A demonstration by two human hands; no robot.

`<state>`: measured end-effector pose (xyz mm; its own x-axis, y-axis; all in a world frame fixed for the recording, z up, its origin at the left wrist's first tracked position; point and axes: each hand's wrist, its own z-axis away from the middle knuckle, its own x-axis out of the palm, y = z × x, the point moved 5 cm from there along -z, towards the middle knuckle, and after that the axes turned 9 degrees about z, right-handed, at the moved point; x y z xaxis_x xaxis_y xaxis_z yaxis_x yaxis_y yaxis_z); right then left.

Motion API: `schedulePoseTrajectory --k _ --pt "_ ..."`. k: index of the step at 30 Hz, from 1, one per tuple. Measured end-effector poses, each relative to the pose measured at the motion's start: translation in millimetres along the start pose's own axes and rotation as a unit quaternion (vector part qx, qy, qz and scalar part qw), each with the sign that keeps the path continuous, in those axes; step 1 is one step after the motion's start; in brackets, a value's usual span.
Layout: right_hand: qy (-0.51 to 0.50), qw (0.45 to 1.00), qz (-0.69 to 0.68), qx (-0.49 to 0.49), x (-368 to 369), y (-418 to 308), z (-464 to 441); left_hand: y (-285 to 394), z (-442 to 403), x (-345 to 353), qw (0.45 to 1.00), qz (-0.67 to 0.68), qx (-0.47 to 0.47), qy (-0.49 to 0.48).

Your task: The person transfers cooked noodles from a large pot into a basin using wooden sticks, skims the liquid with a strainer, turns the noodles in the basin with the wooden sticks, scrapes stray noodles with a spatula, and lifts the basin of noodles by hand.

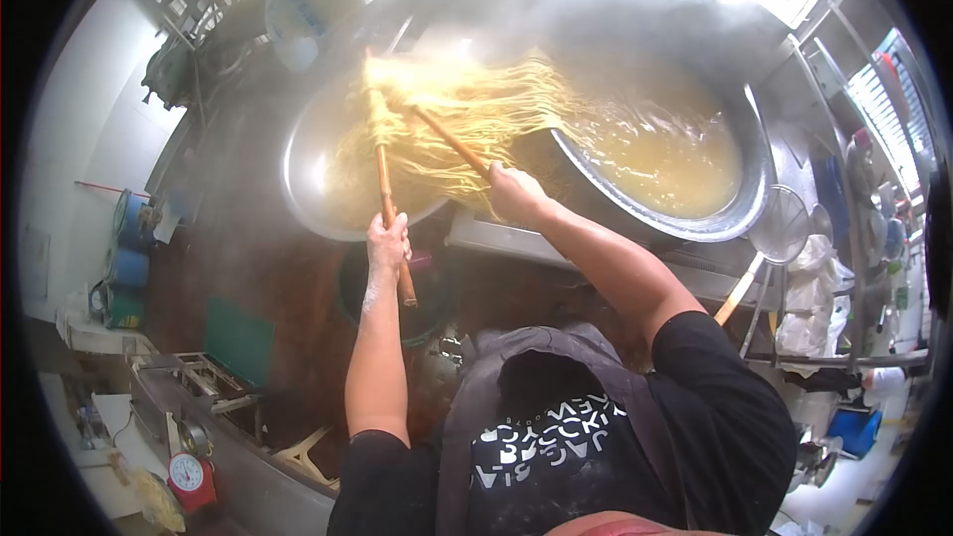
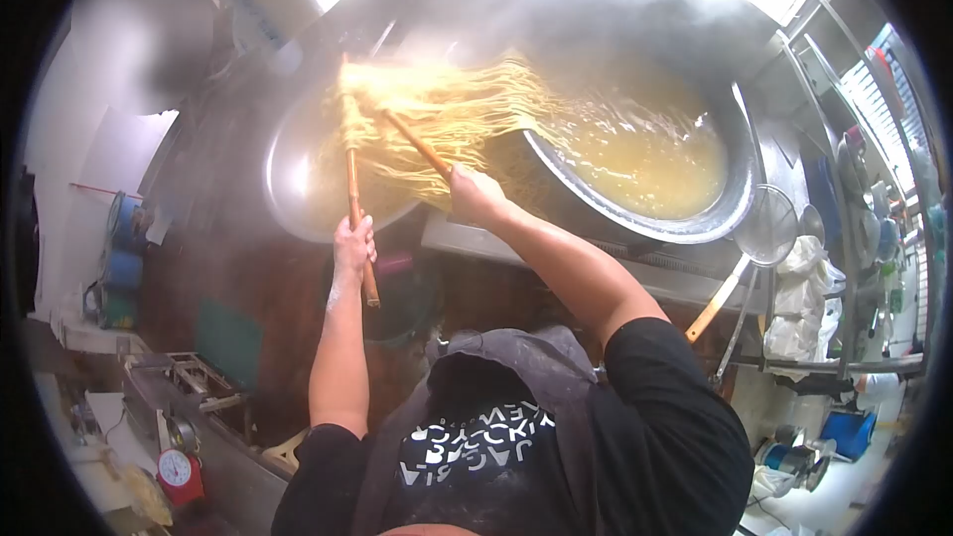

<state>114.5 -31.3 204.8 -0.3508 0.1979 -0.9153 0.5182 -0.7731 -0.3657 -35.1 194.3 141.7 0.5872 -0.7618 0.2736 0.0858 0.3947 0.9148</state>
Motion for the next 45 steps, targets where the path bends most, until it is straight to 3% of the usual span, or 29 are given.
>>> schedulePoseTrajectory --k 2,6,9,11,13,15,16,17,18,19,21,22,25,26,29,31,34,35,37,39,41,45 --pt "-0.011 0.997 0.064 -0.042 15.8 -3.3 -5.0 -21.5 -8.0 -40.9 0.997 -0.062 -0.042 0.017" --pt "-0.025 0.992 0.122 -0.019 29.2 48.7 6.0 -22.2 16.5 -124.1 0.955 -0.278 -0.085 0.055" --pt "-0.04 0.993 0.105 0.039 -18.3 68.9 28.9 56.0 53.8 -182.2 0.935 -0.336 -0.11 0.029" --pt "-0.047 0.99 0.126 0.052 -54.9 78.3 49.0 134.1 68.3 -232.6 0.829 -0.559 0.001 -0.014" --pt "-0.066 0.987 0.137 0.056 -80.9 102.9 65.5 224.0 120.3 -227.6 0.812 -0.579 -0.055 -0.042" --pt "-0.09 0.977 0.166 0.096 -114.6 115.8 95.1 281.8 179.1 -203.5 0.861 -0.485 -0.152 0.023" --pt "-0.09 0.978 0.157 0.108 -128.8 124.1 113.7 292.7 194.7 -196.6 0.884 -0.455 -0.108 -0.015" --pt "-0.079 0.979 0.149 0.117 -135.2 140.4 128.8 299.2 206.5 -201.0 0.886 -0.457 -0.075 0.016" --pt "-0.079 0.976 0.136 0.151 -145.3 145.7 149.0 312.2 220.8 -156.5 0.831 -0.553 -0.057 0.015" --pt "-0.076 0.973 0.122 0.183 -156.6 148.3 166.7 307.4 216.1 -146.1 0.855 -0.516 -0.048 -0.008" --pt "-0.019 0.974 0.11 0.195 -166.8 164.8 204.5 292.0 210.1 -142.5 0.896 -0.44 -0.033 -0.05" --pt "-0.011 0.968 0.114 0.223 -171.7 169.9 227.0 272.9 192.7 -154.5 0.882 -0.467 -0.023 -0.056" --pt "0.024 0.948 0.05 0.313 -168.6 198.9 305.3 194.6 148.8 -80.4 0.888 -0.415 -0.039 -0.195" --pt "0.018 0.943 -0.002 0.334 -163.5 202.9 334.1 153.4 126.2 -72.1 0.877 -0.402 -0.044 -0.259" --pt "0.104 0.914 -0.1 0.38 -115.5 235.3 444.2 48.8 119.4 16.8 0.83 -0.329 -0.24 -0.381" --pt "0.209 0.89 -0.037 0.403 -65.1 244.8 517.6 -19.9 133.0 65.8 0.788 -0.314 -0.178 -0.498" --pt "0.15 0.815 -0.112 0.549 -15.1 214.0 568.8 -92.4 156.3 120.6 0.733 -0.355 -0.181 -0.551" --pt "0.165 0.757 -0.22 0.593 -10.0 199.1 568.9 -123.1 156.6 136.3 0.718 -0.354 -0.162 -0.577" --pt "0.203 0.702 -0.354 0.584 23.2 210.7 571.3 -148.6 167.1 184.5 0.671 -0.443 -0.129 -0.58" --pt "0.216 0.692 -0.425 0.542 70.3 246.5 563.6 -187.3 175.9 223.9 0.712 -0.419 -0.051 -0.561" --pt "0.236 0.684 -0.447 0.526 75.2 262.7 529.9 -228.4 181.8 264.3 0.748 -0.403 -0.095 -0.519" --pt "0.297 0.63 -0.553 0.457 93.5 330.5 450.1 -275.2 199.1 367.2 0.74 -0.413 -0.027 -0.53"
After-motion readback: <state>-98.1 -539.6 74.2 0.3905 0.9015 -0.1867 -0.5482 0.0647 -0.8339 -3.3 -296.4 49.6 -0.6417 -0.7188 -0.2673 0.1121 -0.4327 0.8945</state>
